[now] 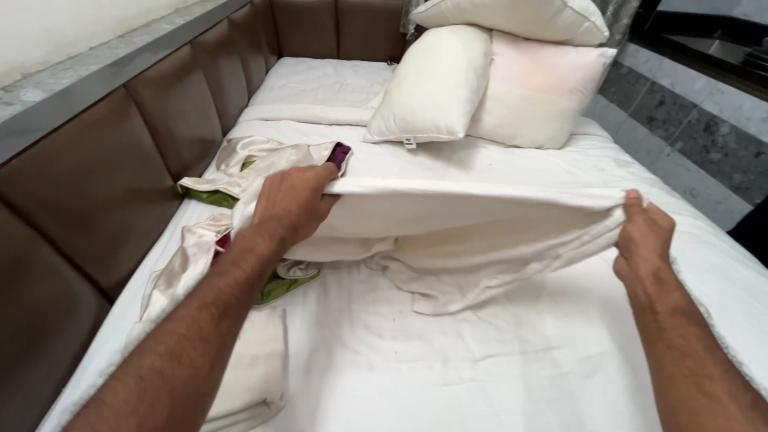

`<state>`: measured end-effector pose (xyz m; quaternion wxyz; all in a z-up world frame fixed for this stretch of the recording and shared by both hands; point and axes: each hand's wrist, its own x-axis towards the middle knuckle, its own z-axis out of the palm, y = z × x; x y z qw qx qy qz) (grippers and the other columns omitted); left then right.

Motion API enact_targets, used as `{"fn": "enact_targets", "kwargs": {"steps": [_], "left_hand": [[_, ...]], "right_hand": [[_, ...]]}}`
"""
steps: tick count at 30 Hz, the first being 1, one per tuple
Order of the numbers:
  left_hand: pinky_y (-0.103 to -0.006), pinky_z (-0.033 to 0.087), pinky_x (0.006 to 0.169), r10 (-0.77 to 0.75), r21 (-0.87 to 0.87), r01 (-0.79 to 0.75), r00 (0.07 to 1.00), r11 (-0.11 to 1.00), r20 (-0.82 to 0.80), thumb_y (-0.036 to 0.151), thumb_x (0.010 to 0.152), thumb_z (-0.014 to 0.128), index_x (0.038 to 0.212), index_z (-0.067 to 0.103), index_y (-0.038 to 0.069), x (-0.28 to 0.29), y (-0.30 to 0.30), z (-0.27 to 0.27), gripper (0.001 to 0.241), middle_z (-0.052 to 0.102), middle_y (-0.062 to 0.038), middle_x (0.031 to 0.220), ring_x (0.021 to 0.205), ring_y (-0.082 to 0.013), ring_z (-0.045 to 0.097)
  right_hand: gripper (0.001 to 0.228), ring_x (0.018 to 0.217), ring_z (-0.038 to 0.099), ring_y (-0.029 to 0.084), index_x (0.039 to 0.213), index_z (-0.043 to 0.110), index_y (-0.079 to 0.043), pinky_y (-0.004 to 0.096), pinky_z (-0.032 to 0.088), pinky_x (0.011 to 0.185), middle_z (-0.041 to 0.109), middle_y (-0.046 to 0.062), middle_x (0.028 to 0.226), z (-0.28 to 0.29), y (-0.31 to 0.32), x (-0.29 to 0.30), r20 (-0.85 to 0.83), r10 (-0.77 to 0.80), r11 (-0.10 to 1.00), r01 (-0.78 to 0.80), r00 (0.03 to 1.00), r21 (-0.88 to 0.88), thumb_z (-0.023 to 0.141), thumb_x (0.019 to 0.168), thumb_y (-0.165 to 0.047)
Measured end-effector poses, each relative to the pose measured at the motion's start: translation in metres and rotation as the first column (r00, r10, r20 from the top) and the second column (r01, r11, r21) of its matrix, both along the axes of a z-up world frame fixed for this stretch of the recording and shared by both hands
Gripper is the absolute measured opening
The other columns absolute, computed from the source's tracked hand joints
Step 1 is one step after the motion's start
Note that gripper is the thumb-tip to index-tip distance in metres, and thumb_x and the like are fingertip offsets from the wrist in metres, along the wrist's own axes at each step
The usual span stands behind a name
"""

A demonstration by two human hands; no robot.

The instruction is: The person folds several pieces of fabric on a bed. They first fold a white cloth, then a red and green towel, followed by a purple and green towel, and finally a larger red and green towel, stacking them neatly on the bed.

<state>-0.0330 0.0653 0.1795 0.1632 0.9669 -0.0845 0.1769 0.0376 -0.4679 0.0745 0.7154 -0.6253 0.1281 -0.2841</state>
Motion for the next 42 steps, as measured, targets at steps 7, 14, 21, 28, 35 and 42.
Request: {"fn": "enact_targets", "kwargs": {"steps": [7,14,21,28,35,42], "left_hand": [[-0.0419,0.059,0.085,-0.106,0.349,0.09,0.994,0.933,0.028,0.026,0.09,0.071,0.113,0.07,0.015,0.017,0.006,0.027,0.025,0.071,-0.007,0.11,0.095,-0.0246,0.071],[-0.0466,0.053,0.096,0.215,0.013,-0.216,0.975,0.976,0.055,0.016,0.101,0.063,0.119,0.07,0.011,0.006,-0.012,0.061,0.02,0.073,-0.012,0.111,0.107,-0.0292,0.069],[-0.0462,0.056,0.095,0.065,-0.146,-0.077,0.994,0.986,-0.084,0.014,0.096,0.067,0.13,0.065,0.013,0.023,-0.01,0.007,0.034,0.074,-0.011,0.115,0.103,-0.0215,0.071],[-0.041,0.06,0.096,-0.003,0.015,0.008,0.965,1.0,-0.263,0.033,0.088,0.079,0.125,0.07,0.014,-0.01,-0.034,-0.002,0.042,0.076,-0.009,0.11,0.1,-0.0201,0.074],[-0.0427,0.057,0.099,-0.446,-0.198,0.4,0.774,0.895,-0.451,0.047,0.096,0.06,0.116,0.073,0.012,-0.073,-0.088,-0.041,0.043,0.078,-0.009,0.102,0.098,-0.0202,0.075],[-0.0469,0.054,0.101,-0.516,-0.342,0.392,0.724,0.854,-0.458,0.04,0.101,0.057,0.119,0.072,0.009,-0.184,-0.168,-0.101,0.039,0.076,-0.015,0.104,0.105,-0.027,0.072]], "right_hand": [[0.027,0.096,0.067,0.013,0.12,0.069,0.002,0.031,0.056,0.082,0.073,0.008,0.113,0.029,-0.083,-0.008,0.129,-0.24,0.939,0.264,0.962,-0.222,0.065,0.11,-0.023],[0.033,0.075,0.059,0.01,0.119,0.075,0.004,0.031,0.049,0.061,0.072,0.008,0.098,0.078,-0.088,-0.028,0.111,-0.385,0.763,0.383,0.916,-0.52,0.073,0.117,-0.029],[0.022,0.073,0.075,0.022,0.119,0.067,0.0,0.03,0.056,0.052,0.073,0.015,0.093,0.094,-0.042,-0.06,-0.167,-0.339,0.885,0.253,0.926,-0.391,0.059,0.109,-0.018],[0.022,0.083,0.076,0.023,0.116,0.068,0.007,0.028,0.061,0.07,0.073,0.021,0.103,0.043,-0.052,-0.052,-0.264,-0.254,0.916,0.144,0.931,-0.375,0.07,0.098,-0.005],[0.036,0.079,0.075,0.033,0.131,0.056,0.014,0.042,0.06,0.067,0.071,0.028,0.103,0.031,-0.084,-0.051,-0.376,-0.377,0.84,0.141,0.846,-0.524,0.053,0.114,-0.018],[0.035,0.084,0.073,0.032,0.134,0.055,0.012,0.037,0.063,0.068,0.07,0.026,0.106,0.048,-0.187,-0.044,-0.295,-0.33,0.858,0.155,0.897,-0.489,0.049,0.114,-0.017]]}}
